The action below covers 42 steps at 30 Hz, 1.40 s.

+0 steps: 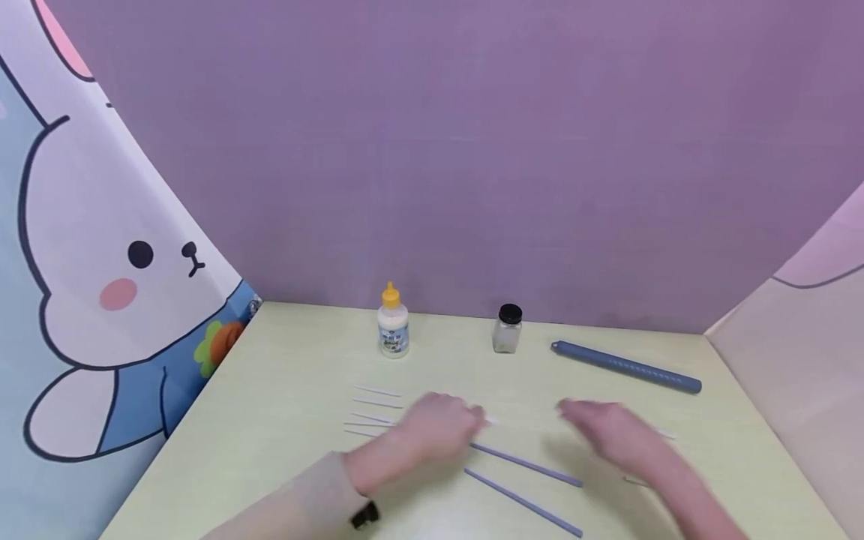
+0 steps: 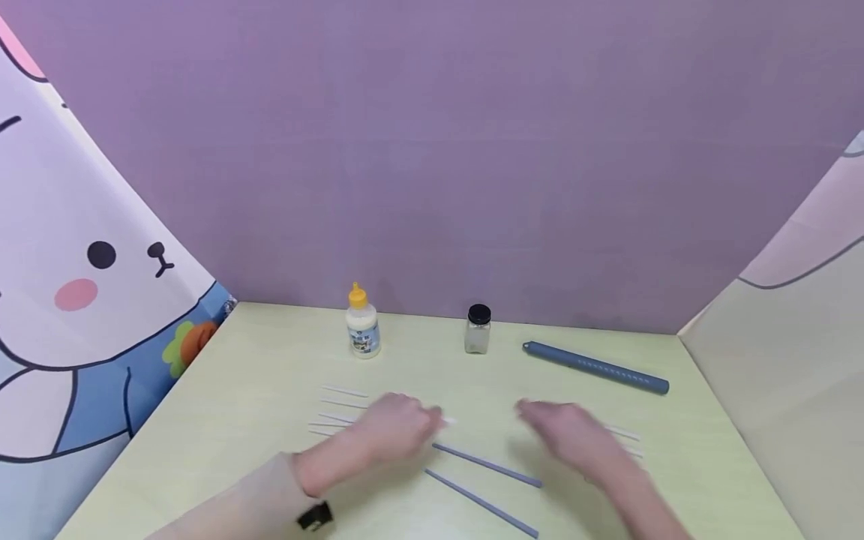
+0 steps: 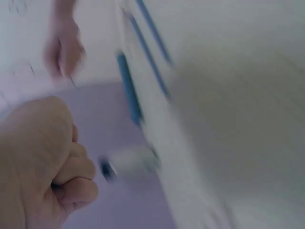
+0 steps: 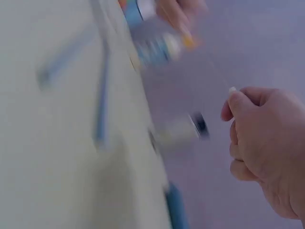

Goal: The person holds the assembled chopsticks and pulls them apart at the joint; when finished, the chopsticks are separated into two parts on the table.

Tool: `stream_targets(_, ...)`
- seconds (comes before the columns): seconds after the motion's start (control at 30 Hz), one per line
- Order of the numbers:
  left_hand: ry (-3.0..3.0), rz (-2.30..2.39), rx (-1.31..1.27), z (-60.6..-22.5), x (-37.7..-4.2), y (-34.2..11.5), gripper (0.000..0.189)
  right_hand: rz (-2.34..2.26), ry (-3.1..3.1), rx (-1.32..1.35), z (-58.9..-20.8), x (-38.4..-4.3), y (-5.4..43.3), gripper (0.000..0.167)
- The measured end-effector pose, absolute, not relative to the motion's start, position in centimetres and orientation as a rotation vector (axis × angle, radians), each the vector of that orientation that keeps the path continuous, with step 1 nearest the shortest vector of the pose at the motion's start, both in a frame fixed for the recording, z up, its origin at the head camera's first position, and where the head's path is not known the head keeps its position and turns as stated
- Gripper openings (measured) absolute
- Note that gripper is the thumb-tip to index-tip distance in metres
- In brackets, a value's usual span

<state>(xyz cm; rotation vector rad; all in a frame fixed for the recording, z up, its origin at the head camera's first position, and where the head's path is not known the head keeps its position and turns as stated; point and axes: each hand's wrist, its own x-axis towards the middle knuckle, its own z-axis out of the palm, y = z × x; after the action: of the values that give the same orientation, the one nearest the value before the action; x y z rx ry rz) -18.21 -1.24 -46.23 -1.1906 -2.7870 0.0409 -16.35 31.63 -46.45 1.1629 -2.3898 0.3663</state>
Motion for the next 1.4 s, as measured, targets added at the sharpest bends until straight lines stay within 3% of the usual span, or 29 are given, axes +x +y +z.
stream_targets(0.17, -2.885, -0.130, -0.980, -47.9, -19.6, -8.0, 0.031, 0.281, -2.320, 0.949, -46.1, -15.4, 37.6, 0.042)
stream_targets(0.3, -2.811, -0.222, -1.021, -48.7, -19.5, -11.0, 0.036, 0.278, -2.403, 0.950, -46.3, -14.8, 39.1, 0.010)
stream_targets(0.33, -2.787, -0.226, -1.041, -48.8, -19.4, -11.4, 0.037, 0.301, -2.436, 0.951, -46.5, -14.7, 39.2, 0.013)
stream_targets(0.43, -2.751, -0.208, -1.099, -48.9, -18.9, -12.3, 0.029, 0.395, -2.509, 0.939, -47.2, -14.0, 39.5, 0.033)
stream_targets(0.5, -2.797, -0.236, -1.129, -48.9, -18.3, -12.8, 0.024, 0.455, -2.517, 0.936, -47.8, -13.6, 39.8, 0.036)
stream_targets(0.83, -3.030, -0.630, -1.132, -48.4, -16.7, -15.9, 0.018, 0.568, -2.452, 0.971, -50.6, -11.8, 41.9, 0.020)
stream_targets(0.93, -3.015, -0.687, -1.166, -48.4, -16.7, -16.2, 0.014, 0.575, -2.496, 0.915, -50.6, -11.1, 42.6, 0.044)
stream_targets(1.03, -2.983, -0.734, -1.196, -48.7, -16.8, -16.4, 0.017, 0.601, -2.558, 0.849, -50.5, -10.5, 43.4, 0.054)
stream_targets(1.4, -2.928, -0.809, -1.210, -50.5, -17.8, -16.2, 0.011, 0.768, -2.654, 0.961, -51.9, -10.0, 43.3, 0.047)
